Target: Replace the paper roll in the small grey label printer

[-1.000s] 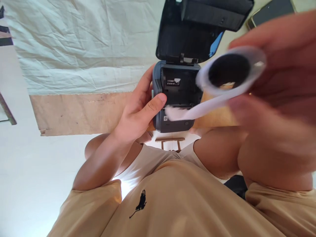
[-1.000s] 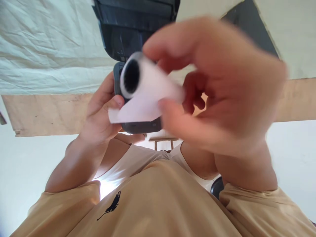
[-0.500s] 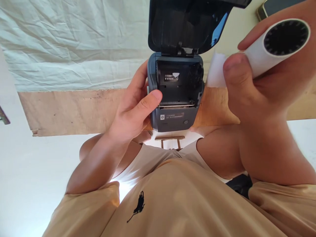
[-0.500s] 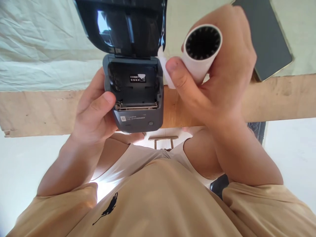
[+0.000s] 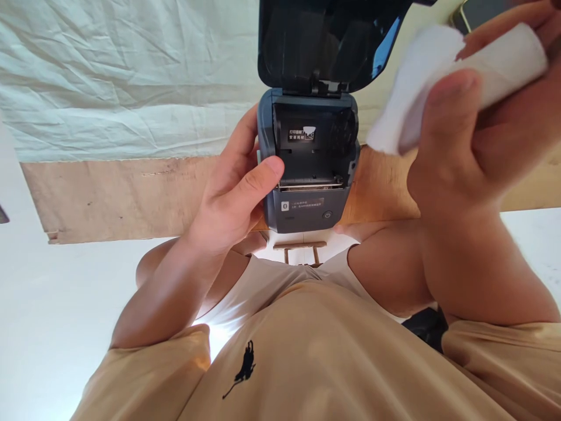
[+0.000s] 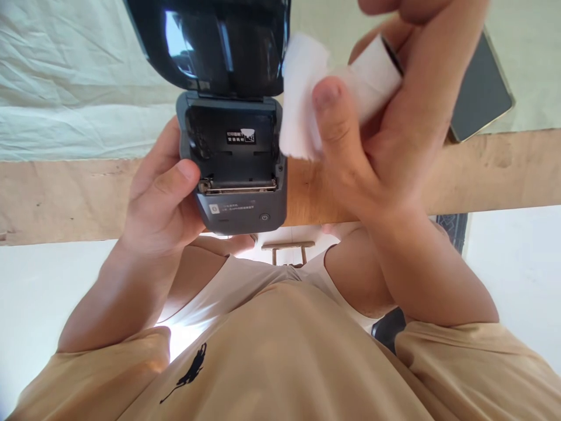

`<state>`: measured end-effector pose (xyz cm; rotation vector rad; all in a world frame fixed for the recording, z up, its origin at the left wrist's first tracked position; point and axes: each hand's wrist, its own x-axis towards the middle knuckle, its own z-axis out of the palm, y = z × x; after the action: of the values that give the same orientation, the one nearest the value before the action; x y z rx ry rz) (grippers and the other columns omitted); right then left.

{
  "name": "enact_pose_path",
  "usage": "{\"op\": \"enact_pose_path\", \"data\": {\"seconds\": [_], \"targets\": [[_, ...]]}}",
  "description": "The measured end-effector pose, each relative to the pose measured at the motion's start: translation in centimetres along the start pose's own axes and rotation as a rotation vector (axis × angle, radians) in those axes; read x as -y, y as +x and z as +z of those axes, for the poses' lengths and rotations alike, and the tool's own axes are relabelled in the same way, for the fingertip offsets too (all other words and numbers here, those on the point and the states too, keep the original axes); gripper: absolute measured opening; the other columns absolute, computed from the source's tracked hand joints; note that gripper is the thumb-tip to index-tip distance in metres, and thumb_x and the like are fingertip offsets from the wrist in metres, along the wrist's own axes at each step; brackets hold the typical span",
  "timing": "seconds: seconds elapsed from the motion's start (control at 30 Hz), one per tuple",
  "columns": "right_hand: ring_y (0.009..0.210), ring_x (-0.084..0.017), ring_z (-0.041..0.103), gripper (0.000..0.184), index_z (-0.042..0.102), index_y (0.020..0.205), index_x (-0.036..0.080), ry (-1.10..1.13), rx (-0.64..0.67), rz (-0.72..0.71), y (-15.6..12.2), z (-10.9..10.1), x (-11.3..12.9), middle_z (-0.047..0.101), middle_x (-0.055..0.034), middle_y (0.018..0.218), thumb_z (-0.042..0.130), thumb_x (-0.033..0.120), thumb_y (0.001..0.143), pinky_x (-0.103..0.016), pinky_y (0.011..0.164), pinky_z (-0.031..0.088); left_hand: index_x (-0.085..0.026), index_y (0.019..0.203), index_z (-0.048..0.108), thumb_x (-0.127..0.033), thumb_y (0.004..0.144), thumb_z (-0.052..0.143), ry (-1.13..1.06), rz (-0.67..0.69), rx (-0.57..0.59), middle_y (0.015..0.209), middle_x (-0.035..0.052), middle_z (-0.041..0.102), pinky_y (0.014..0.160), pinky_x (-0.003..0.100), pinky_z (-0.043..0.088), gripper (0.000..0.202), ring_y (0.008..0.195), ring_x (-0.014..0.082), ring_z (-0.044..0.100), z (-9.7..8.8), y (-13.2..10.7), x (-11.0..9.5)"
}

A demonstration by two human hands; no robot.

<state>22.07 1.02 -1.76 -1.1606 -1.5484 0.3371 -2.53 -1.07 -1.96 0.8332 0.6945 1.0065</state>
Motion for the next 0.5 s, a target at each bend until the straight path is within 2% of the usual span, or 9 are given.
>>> {"op": "enact_pose_path", "data": {"seconds": [0.07,0.17,0.23,0.3,0.37,0.43,0.5], "targets": [[0.098,-0.002,0.055,0.035,0.075,0.127,0.029,0.064,-0.086,0.063,-0.2,0.3,0.5,0.065,0.0029,0.129,0.077,0.053,0.101,-0.022,0.09,0.047,-0.018,0.136,0.066,-0.04,0.103,0.078,-0.002,0.012,0.023,0.111,0.0064,0.079,0.063,0.03,0.062,0.042,0.075,0.0154,0.072,0.0,0.0,-0.1],[0.095,0.0,0.052,0.035,0.074,0.108,0.017,0.278,-0.029,0.151,-0.2,1.0,1.2,0.06,-0.0019,0.109,0.084,0.048,0.096,-0.018,0.09,0.045,-0.017,0.138,0.064,-0.036,0.107,0.073,-0.022,0.003,0.024,0.111,0.0063,0.081,0.057,0.029,0.06,0.037,0.072,0.0156,0.074,-0.1,0.0,0.0],[0.082,0.001,0.05,0.037,0.067,0.094,0.012,0.449,0.014,0.269,-0.2,1.5,1.4,0.054,-0.0023,0.089,0.089,0.042,0.091,-0.015,0.078,0.043,-0.017,0.138,0.064,-0.033,0.107,0.071,-0.05,0.007,0.034,0.113,0.0058,0.081,0.054,0.029,0.059,0.036,0.071,0.0165,0.076,-0.2,0.0,0.1],[0.062,-0.001,0.044,0.039,0.062,0.092,0.014,0.554,0.007,0.397,-0.4,2.0,1.4,0.046,0.0006,0.076,0.089,0.041,0.087,-0.016,0.054,0.035,-0.018,0.139,0.065,-0.031,0.107,0.07,-0.075,0.03,0.053,0.117,0.0056,0.081,0.053,0.028,0.06,0.036,0.075,0.018,0.079,-0.3,-0.1,0.3],[0.048,-0.003,0.033,0.042,0.06,0.094,0.018,0.58,0.029,0.484,-0.7,2.2,1.2,0.043,0.0029,0.069,0.088,0.048,0.085,-0.021,0.037,0.025,-0.018,0.14,0.066,-0.031,0.108,0.068,-0.076,0.043,0.059,0.119,0.0056,0.081,0.054,0.029,0.062,0.035,0.08,0.0187,0.08,-0.4,-0.1,0.3],[0.043,-0.004,0.031,0.048,0.059,0.096,0.02,0.59,0.063,0.594,-0.9,2.0,1.1,0.048,0.0029,0.068,0.088,0.054,0.081,-0.022,0.031,0.022,-0.018,0.139,0.066,-0.032,0.109,0.067,-0.061,0.031,0.041,0.116,0.0056,0.08,0.057,0.028,0.062,0.034,0.077,0.0168,0.077,-0.4,-0.2,0.3],[0.042,-0.007,0.038,0.046,0.058,0.101,0.021,0.593,0.083,0.679,-1.0,1.7,1.2,0.054,0.0031,0.07,0.085,0.05,0.077,-0.024,0.03,0.028,-0.018,0.137,0.067,-0.032,0.107,0.07,-0.048,0.0,0.035,0.109,0.0052,0.078,0.059,0.027,0.062,0.033,0.075,0.014,0.073,-0.4,-0.3,0.2]]}}
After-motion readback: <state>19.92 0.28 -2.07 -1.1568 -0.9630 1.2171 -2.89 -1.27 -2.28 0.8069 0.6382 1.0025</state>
